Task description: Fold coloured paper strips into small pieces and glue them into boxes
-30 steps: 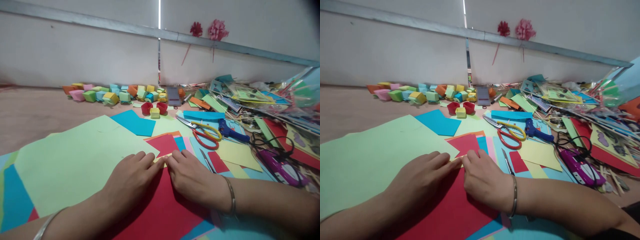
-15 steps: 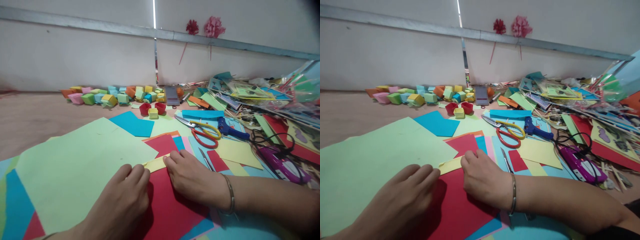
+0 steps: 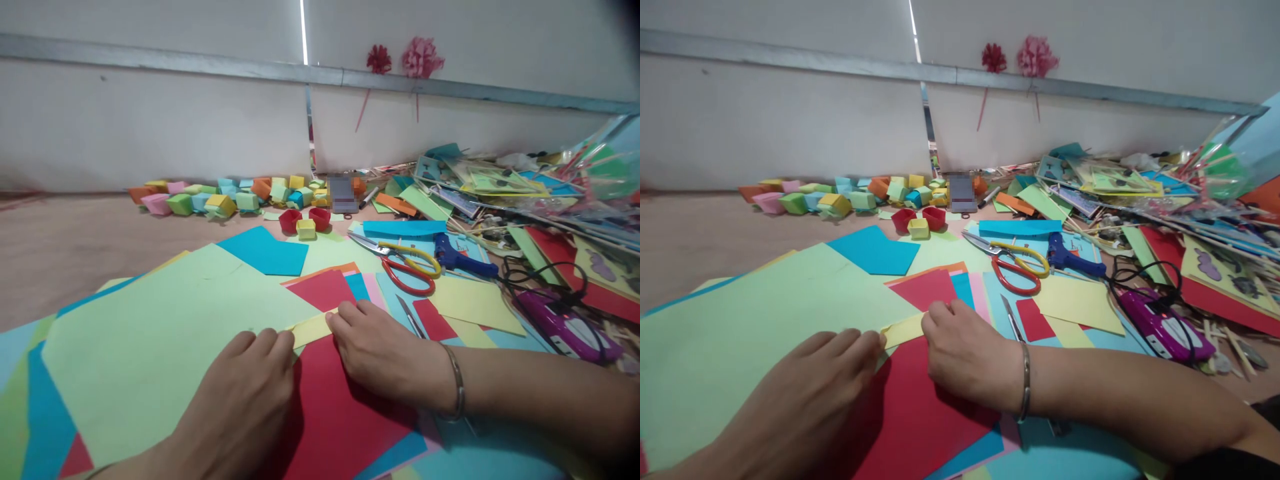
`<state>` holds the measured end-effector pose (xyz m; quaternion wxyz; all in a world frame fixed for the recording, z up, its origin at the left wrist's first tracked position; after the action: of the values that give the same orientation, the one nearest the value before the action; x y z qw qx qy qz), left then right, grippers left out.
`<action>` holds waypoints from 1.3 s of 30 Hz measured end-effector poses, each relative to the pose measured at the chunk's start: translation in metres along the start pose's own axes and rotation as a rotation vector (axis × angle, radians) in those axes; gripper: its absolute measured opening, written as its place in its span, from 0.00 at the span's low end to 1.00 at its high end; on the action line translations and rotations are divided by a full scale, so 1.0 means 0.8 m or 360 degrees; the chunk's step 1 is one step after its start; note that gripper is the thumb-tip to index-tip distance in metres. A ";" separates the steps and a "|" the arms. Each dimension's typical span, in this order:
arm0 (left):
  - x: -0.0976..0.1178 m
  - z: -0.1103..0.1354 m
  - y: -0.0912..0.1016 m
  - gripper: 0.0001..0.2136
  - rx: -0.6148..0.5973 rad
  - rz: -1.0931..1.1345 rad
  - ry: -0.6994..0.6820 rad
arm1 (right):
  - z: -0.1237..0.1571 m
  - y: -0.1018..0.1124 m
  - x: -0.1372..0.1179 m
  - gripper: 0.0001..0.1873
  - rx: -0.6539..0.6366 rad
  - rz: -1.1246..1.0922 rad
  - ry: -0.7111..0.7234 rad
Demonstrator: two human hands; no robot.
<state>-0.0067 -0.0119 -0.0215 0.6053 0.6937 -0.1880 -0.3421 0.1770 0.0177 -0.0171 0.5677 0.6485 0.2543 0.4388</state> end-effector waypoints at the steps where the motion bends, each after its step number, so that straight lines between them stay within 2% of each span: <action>1: -0.002 0.001 0.000 0.15 0.0019 -0.0022 0.0052 | 0.000 0.000 0.000 0.10 0.0002 -0.0010 -0.0005; 5: -0.006 -0.005 0.001 0.17 0.0044 0.0039 0.0122 | 0.000 -0.003 0.000 0.09 0.0070 -0.0039 -0.0030; 10: -0.014 -0.016 0.006 0.19 -0.0197 0.0134 0.0170 | 0.000 -0.002 0.001 0.09 0.0039 -0.0014 -0.0001; 13: -0.025 -0.018 0.007 0.19 -0.0247 0.0121 0.0268 | 0.000 0.002 0.002 0.09 -0.0007 -0.0021 0.0010; 15: -0.030 -0.021 0.006 0.18 -0.0159 0.0112 0.0302 | 0.001 0.003 0.002 0.08 -0.0019 -0.0021 0.0021; 19: -0.030 -0.026 0.000 0.12 0.0134 0.0247 0.0340 | 0.002 0.003 0.001 0.09 0.0029 -0.0032 0.0019; 22: -0.026 -0.026 -0.009 0.10 0.0149 0.0529 0.0387 | 0.000 0.001 0.005 0.10 0.0097 -0.0089 -0.0110; 24: -0.026 -0.026 -0.012 0.09 0.0166 0.0772 0.0449 | -0.003 -0.001 0.014 0.10 0.0180 -0.0147 -0.0275; 27: -0.028 -0.028 -0.009 0.08 0.0145 0.1026 0.0528 | -0.007 -0.005 0.031 0.05 0.0326 -0.0341 -0.0498; 29: -0.030 -0.031 -0.005 0.09 0.0153 0.1074 0.0553 | -0.009 -0.008 0.040 0.06 0.0363 -0.0588 -0.0545; 32: -0.031 -0.032 -0.003 0.12 0.0243 0.1193 0.0622 | -0.008 -0.009 0.048 0.01 0.0432 -0.0972 -0.0562; 35: -0.031 -0.029 -0.006 0.12 0.0294 0.1388 0.0698 | -0.007 -0.006 0.053 0.03 0.0579 -0.1259 -0.0561; 39: -0.028 -0.026 -0.009 0.15 0.0344 0.1597 0.0636 | -0.009 -0.007 0.056 0.09 0.0633 -0.1626 -0.0542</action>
<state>-0.0091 0.0195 -0.0218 0.6433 0.6287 -0.4110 0.1482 0.1934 0.0600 -0.0101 0.6078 0.5990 0.5181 -0.0581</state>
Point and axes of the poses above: each hand's wrist, its own z-axis away from the middle knuckle, its own y-axis out of the back of the hand, x = y × z, the point moved 1 cm from there along -z, towards the middle knuckle, and after that the axes turned 5 degrees about z, right-handed, at the moved point
